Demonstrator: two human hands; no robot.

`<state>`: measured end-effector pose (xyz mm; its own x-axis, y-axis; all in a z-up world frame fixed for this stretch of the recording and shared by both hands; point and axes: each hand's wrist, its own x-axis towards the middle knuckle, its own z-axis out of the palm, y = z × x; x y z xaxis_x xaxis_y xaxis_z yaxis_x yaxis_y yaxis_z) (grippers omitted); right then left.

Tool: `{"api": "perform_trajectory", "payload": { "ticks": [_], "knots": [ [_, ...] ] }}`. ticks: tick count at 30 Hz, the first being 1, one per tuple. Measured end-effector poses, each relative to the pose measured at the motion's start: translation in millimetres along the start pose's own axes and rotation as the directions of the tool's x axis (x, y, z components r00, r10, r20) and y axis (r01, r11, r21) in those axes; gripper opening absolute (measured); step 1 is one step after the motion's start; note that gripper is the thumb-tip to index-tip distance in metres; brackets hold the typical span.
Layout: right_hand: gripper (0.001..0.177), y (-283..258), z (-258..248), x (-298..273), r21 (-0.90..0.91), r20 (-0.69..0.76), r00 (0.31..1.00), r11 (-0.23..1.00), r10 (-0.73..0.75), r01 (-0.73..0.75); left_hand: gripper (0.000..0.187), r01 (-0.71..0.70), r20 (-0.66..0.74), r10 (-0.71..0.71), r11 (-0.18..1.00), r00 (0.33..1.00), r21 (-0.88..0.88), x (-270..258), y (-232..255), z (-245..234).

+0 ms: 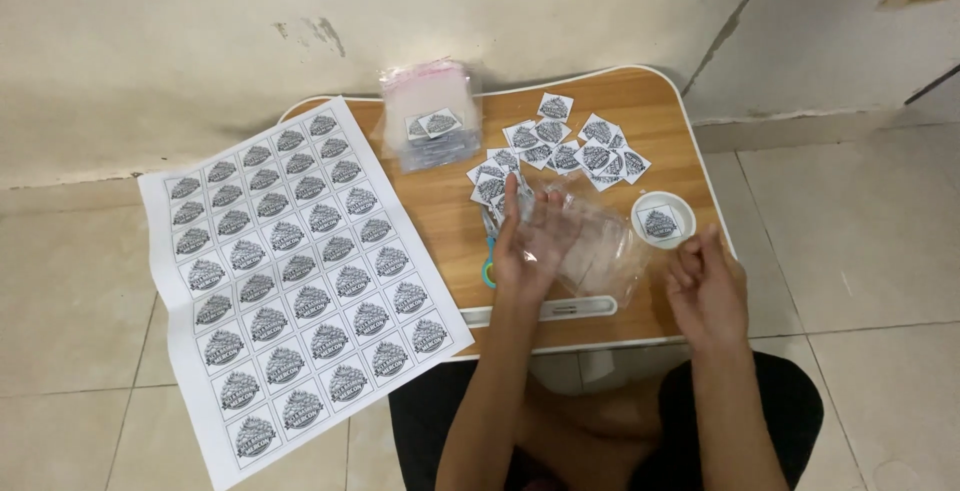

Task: The person picks up individual cut stickers and places them into a small plastic bag for packaging.

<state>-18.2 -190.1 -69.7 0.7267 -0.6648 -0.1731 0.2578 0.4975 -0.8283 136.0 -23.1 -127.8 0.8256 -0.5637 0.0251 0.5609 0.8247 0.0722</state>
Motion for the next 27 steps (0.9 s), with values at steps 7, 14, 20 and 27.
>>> {"api": "perform_trajectory", "payload": {
  "ticks": [7,14,20,27],
  "knots": [
    [0.058,-7,68,54,-0.754,0.29,0.888,0.486,-0.357,0.442,0.06,0.041,0.025,-0.04,0.998,0.999,-0.051,-1,2,3],
    [0.063,15,79,150,-0.782,0.564,0.825,-0.295,0.038,0.549,0.073,0.041,-0.04,-0.041,0.999,0.998,-0.002,-3,-2,7],
    [0.061,6,106,154,-0.675,0.583,0.793,-0.439,0.174,0.593,0.07,0.059,-0.032,-0.059,0.998,0.998,0.015,-3,-2,12],
    [0.041,8,102,167,-0.678,0.557,0.822,-0.507,0.116,0.531,0.062,0.069,-0.04,-0.068,0.998,0.997,0.0,-4,-1,12]
  ]
}}
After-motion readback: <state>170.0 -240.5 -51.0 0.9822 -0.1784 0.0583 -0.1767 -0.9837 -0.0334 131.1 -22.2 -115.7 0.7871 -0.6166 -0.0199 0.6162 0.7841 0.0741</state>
